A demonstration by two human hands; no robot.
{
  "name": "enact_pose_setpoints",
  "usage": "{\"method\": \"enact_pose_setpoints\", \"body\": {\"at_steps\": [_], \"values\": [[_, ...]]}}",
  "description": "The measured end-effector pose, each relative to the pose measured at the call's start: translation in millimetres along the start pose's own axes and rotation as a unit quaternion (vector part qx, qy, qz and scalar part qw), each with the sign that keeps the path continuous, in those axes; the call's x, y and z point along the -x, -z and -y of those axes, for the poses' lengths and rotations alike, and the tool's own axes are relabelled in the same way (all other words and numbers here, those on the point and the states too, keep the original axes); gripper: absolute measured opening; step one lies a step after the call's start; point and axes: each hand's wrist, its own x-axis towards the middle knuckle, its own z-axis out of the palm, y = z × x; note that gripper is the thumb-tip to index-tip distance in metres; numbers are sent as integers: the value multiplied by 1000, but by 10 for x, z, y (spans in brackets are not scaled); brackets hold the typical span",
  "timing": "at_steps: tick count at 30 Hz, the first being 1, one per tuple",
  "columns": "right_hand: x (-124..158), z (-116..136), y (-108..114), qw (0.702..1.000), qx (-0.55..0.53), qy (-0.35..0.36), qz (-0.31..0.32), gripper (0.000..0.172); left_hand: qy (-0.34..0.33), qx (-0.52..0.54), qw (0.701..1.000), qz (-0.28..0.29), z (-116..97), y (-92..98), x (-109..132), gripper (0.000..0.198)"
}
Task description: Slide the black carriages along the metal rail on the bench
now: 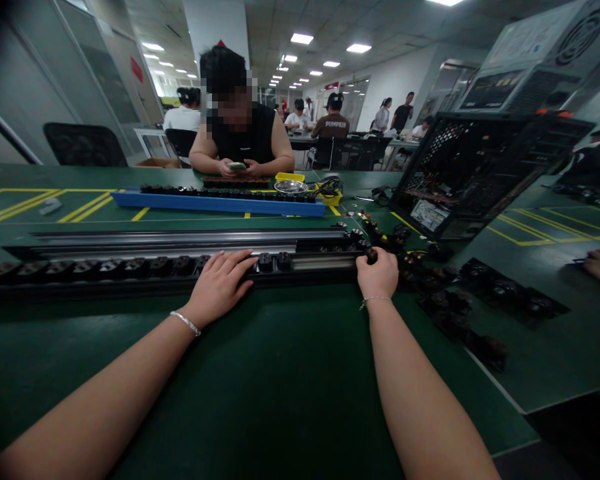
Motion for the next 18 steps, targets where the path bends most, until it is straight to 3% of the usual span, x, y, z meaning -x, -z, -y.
{"method": "enact_pose_setpoints", "body": {"at_steps": [14,18], "values": [[-121,-202,31,999,9,-25,-18,41,1,5,1000,-2,3,2,4,43],[-173,-319,51,998,34,-52,9,41,0,3,1000,1,1,6,4,43]]}}
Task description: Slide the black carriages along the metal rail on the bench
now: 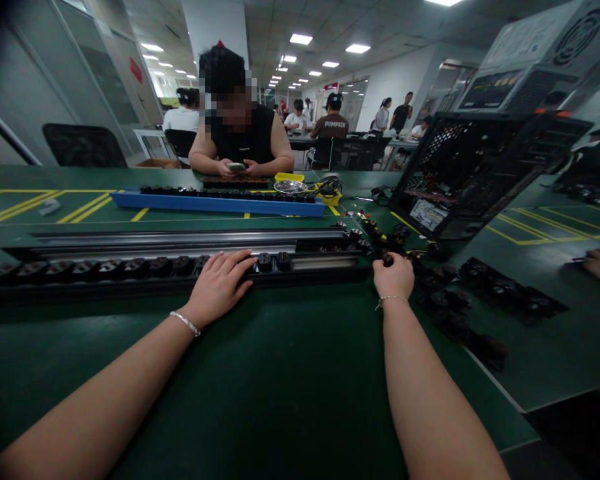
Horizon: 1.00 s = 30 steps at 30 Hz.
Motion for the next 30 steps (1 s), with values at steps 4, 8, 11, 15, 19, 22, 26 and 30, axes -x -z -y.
{"method": "enact_pose_setpoints", "body": {"at_steps": [4,8,11,15,19,22,26,30], "values": [[-11,-46,10,998,44,3,40,42,-1,-2,1000,2,-3,2,-2,42],[-15,-92,19,994,80,5,69,45,2,-1,1000,-1,-7,3,-6,43],[-31,-146,31,993,92,-8,71,46,2,1,1000,0,-8,3,-6,44],[-38,-176,68,994,93,-24,55,46,2,-1,1000,0,-4,2,-4,44],[-20,-144,118,993,105,-39,42,44,0,-6,1000,3,1,1,0,43],[-3,-129,139,994,100,-44,31,38,-2,-6,1000,5,1,2,1,42],[27,-97,162,993,105,-46,15,34,1,-5,1000,6,-4,8,-4,42],[88,95,209,996,73,12,-56,34,2,-4,1000,5,-7,13,-5,42]]}}
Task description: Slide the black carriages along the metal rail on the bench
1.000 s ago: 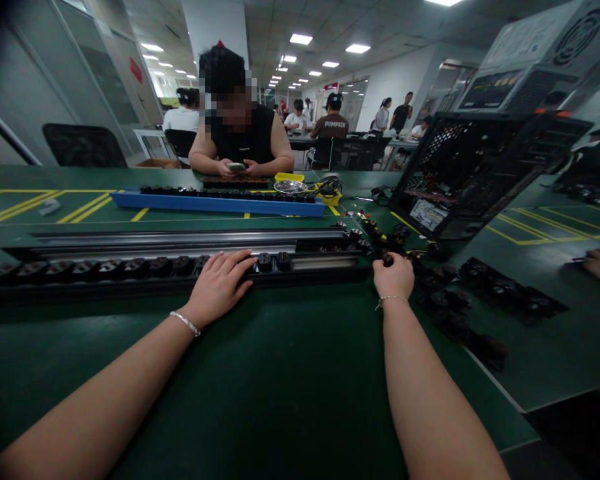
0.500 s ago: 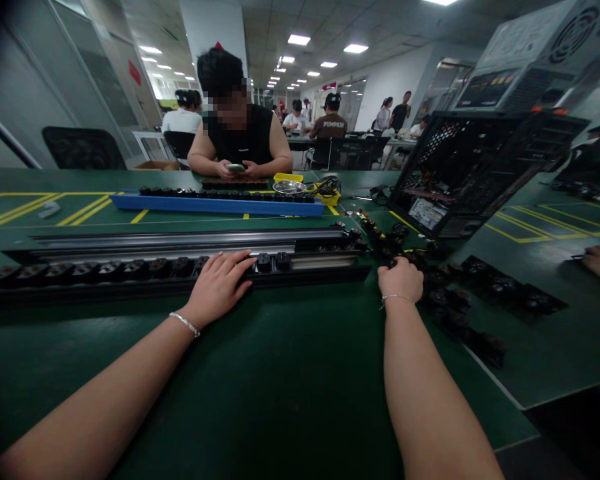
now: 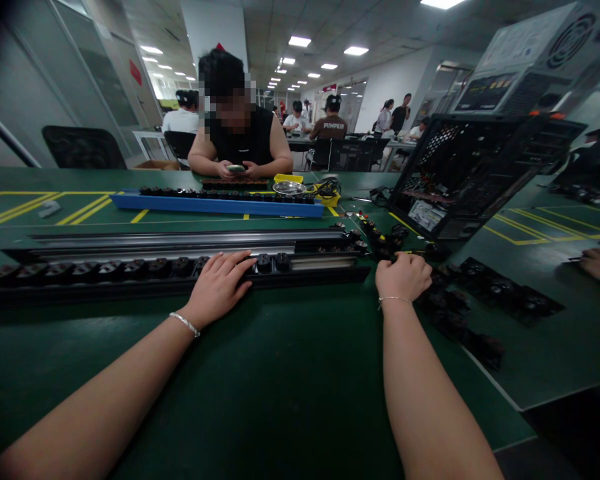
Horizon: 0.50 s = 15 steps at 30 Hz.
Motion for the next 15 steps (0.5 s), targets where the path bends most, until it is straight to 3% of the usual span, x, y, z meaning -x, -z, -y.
{"method": "enact_pose_setpoints", "body": {"at_steps": [3,7,11,15], "values": [[127,283,62,990,-61,126,3,30,2,0,1000,-3,-2,-3,3,42],[472,744,88,942,-174,276,83,23,7,4,1000,-6,-11,-9,3,42],[819,1117,68,908,-248,286,179,27,11,7,1000,-9,-21,-10,3,43],[984,1309,61,929,-180,236,224,34,14,10,1000,-13,-24,-16,7,43]]}}
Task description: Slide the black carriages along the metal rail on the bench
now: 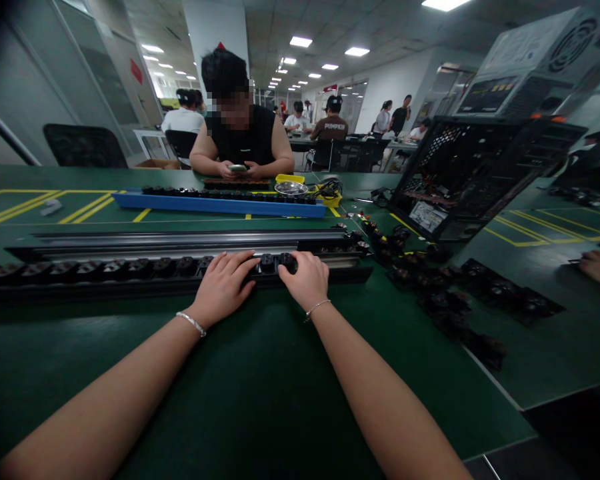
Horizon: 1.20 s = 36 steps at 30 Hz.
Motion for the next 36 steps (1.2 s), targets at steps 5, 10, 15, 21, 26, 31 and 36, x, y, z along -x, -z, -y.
{"method": "enact_pose_setpoints", "body": {"at_steps": [5,10,15,21,26,31,36], "values": [[0,69,-11,999,22,-35,0,33,2,1,1000,-2,2,-6,4,43],[4,60,-22,999,28,-33,-11,31,2,3,1000,0,3,5,4,43],[6,26,-48,999,22,-26,-33,31,3,6,1000,0,0,13,1,42],[10,10,-62,998,26,-25,-42,31,6,5,1000,-1,-7,3,4,43],[12,7,-62,998,26,-29,-49,31,6,4,1000,2,-6,7,2,43],[8,-19,-47,997,29,-43,-55,32,5,4,1000,4,-7,16,-4,43],[4,-41,-32,996,40,-51,-55,32,6,6,1000,4,-6,15,0,43]]}}
